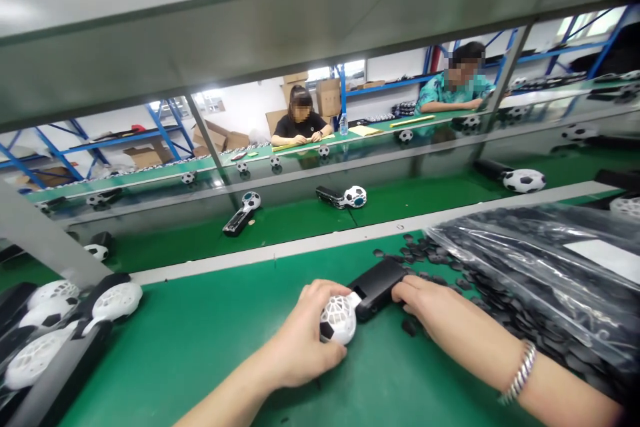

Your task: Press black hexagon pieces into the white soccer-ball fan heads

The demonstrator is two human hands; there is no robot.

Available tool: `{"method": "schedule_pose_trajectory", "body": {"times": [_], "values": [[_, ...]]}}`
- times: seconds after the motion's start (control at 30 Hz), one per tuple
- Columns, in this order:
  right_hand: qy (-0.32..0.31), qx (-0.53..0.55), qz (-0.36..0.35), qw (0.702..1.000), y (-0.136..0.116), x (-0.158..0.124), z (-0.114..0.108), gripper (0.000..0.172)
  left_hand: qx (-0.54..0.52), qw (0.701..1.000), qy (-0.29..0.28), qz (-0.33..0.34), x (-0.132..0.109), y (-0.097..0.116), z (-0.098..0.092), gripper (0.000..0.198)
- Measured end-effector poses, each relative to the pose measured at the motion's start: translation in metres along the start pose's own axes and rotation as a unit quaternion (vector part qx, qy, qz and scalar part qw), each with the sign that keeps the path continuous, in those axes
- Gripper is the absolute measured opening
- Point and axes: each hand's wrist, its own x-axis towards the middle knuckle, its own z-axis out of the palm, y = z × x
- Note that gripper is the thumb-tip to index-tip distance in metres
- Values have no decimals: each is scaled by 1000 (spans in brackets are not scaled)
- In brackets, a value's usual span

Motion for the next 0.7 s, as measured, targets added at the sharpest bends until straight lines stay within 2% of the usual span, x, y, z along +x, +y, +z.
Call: {"method": "schedule_pose_trajectory", "body": {"times": [0.07, 0.27, 0.47, 0.6, 0.7], "values": [[15, 37, 0, 999, 0, 2, -3, 24, 0, 1000, -1, 6, 1, -2, 0, 60], [47, 163, -64, 983, -15, 2, -11, 17, -2, 998, -29, 49, 1, -5, -2, 61], [30, 236, -63, 969, -28, 1, -6, 10, -5, 999, -25, 42, 1, -5, -4, 60], [20, 257, -112, 960, -30, 3, 2, 12, 3, 999, -7, 47, 2, -5, 0, 58], [23, 264, -132, 955, -31, 5, 8, 12, 5, 999, 33, 35, 3, -5, 7, 53]]}}
